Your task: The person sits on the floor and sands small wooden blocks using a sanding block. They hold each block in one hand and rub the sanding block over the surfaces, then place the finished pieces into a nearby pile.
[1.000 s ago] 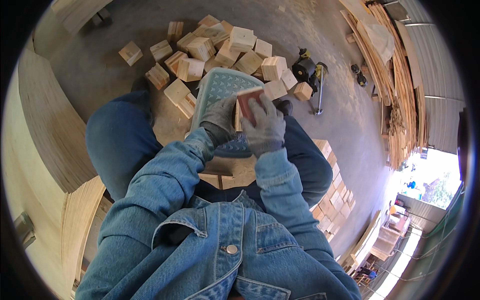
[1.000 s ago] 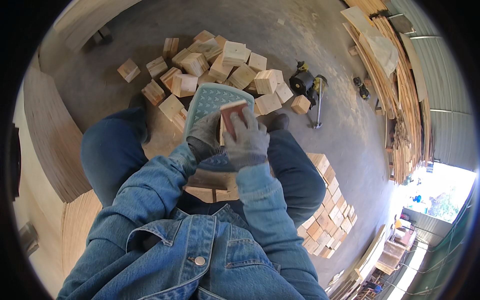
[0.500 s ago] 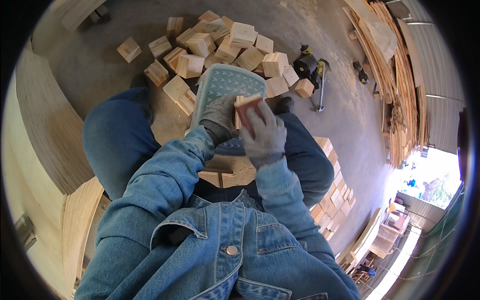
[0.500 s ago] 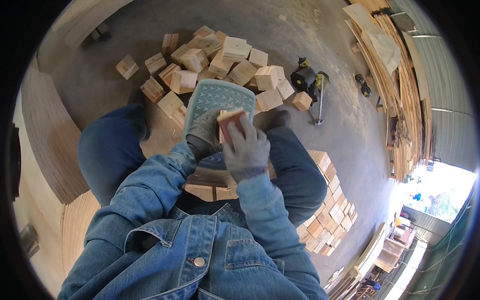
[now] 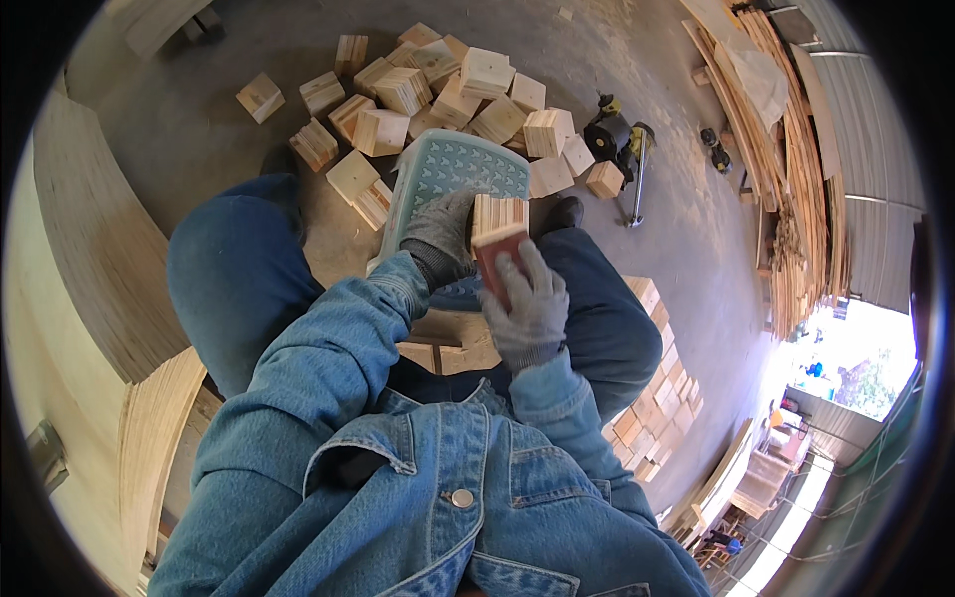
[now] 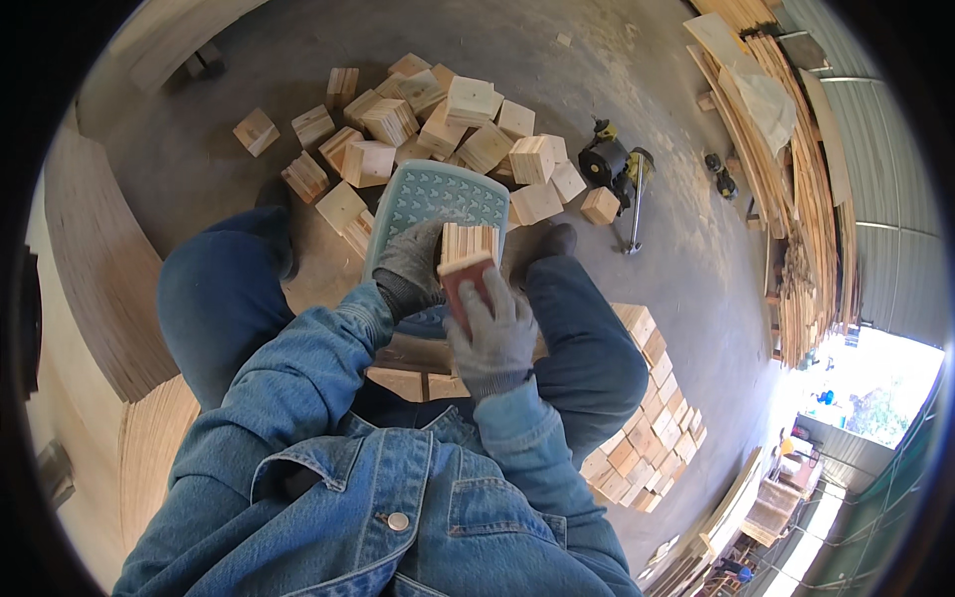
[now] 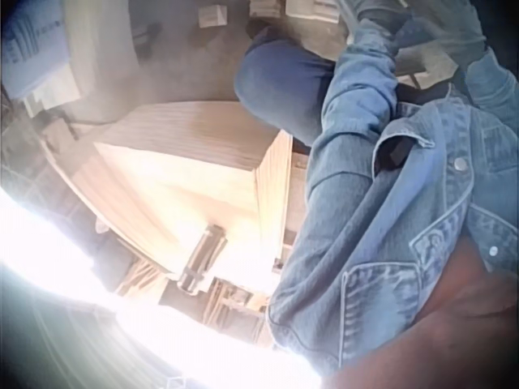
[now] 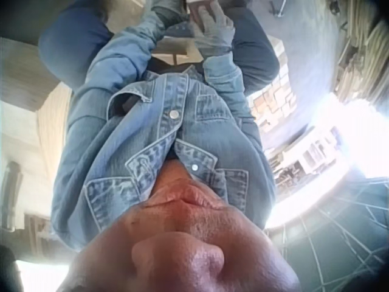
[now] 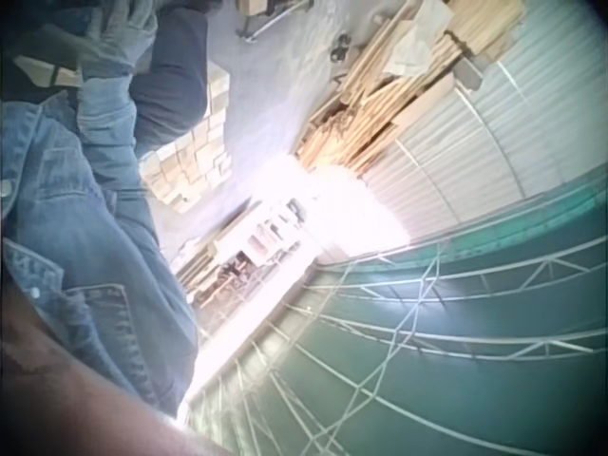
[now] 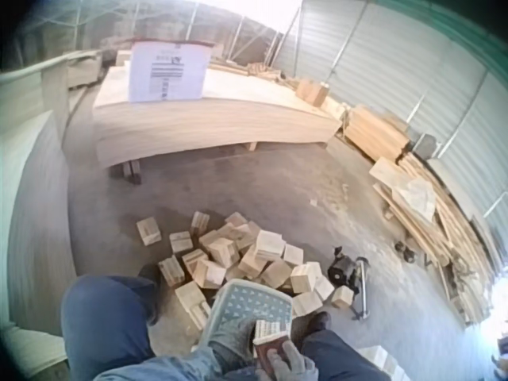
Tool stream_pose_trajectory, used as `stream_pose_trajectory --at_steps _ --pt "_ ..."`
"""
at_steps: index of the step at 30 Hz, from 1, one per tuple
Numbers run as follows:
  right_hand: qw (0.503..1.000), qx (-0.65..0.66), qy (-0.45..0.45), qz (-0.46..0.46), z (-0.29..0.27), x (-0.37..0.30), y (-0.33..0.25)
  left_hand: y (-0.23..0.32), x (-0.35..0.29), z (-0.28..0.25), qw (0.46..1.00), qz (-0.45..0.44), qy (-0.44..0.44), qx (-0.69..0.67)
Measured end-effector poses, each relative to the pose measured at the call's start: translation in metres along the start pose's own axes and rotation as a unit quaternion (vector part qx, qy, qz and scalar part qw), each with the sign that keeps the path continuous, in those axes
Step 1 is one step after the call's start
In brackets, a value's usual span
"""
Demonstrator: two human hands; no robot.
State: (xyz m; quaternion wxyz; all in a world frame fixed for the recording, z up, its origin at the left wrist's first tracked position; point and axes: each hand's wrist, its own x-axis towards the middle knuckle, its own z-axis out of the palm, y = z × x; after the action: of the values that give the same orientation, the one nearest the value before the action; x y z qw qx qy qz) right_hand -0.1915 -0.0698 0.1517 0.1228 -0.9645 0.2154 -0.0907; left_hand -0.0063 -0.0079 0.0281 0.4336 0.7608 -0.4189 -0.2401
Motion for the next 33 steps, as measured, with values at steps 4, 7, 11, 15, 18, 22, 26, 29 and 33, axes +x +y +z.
stream_pose_trajectory --at_steps 4,7,11,15,18,22,26,29,33 --pt "1.000 0.007 -0.003 0.003 -0.001 -0.025 -0.001 -0.008 -0.001 0.005 1.000 0.001 0.015 0.014" --pt "0.999 -0.028 0.002 -0.024 -0.003 -0.010 -0.002 -0.008 -0.004 0.007 0.999 0.004 0.035 0.041" --pt "0.999 -0.042 0.023 0.001 0.009 0.046 -0.001 -0.008 -0.002 0.004 1.000 -0.009 0.026 -0.009" --pt "0.995 -0.075 -0.010 0.070 0.007 0.119 0.005 0.008 -0.005 -0.002 0.998 0.012 0.055 -0.024" --pt "0.990 -0.069 -0.035 0.118 0.007 0.141 0.005 0.007 -0.004 -0.006 0.997 0.013 0.041 -0.063" --pt "0.996 -0.064 -0.003 0.062 0.011 0.100 0.010 -0.001 -0.003 0.001 0.999 -0.015 0.038 -0.008" --pt "1.000 -0.010 0.006 -0.001 0.006 0.021 -0.001 -0.008 0.000 0.004 1.000 -0.007 0.009 -0.010" --pt "1.000 -0.004 -0.001 -0.025 -0.001 -0.020 -0.006 0.000 -0.001 0.004 1.000 -0.005 0.029 -0.002" --pt "0.999 -0.005 0.004 -0.034 0.002 -0.019 -0.005 0.003 -0.003 -0.001 0.999 -0.027 0.022 -0.040"
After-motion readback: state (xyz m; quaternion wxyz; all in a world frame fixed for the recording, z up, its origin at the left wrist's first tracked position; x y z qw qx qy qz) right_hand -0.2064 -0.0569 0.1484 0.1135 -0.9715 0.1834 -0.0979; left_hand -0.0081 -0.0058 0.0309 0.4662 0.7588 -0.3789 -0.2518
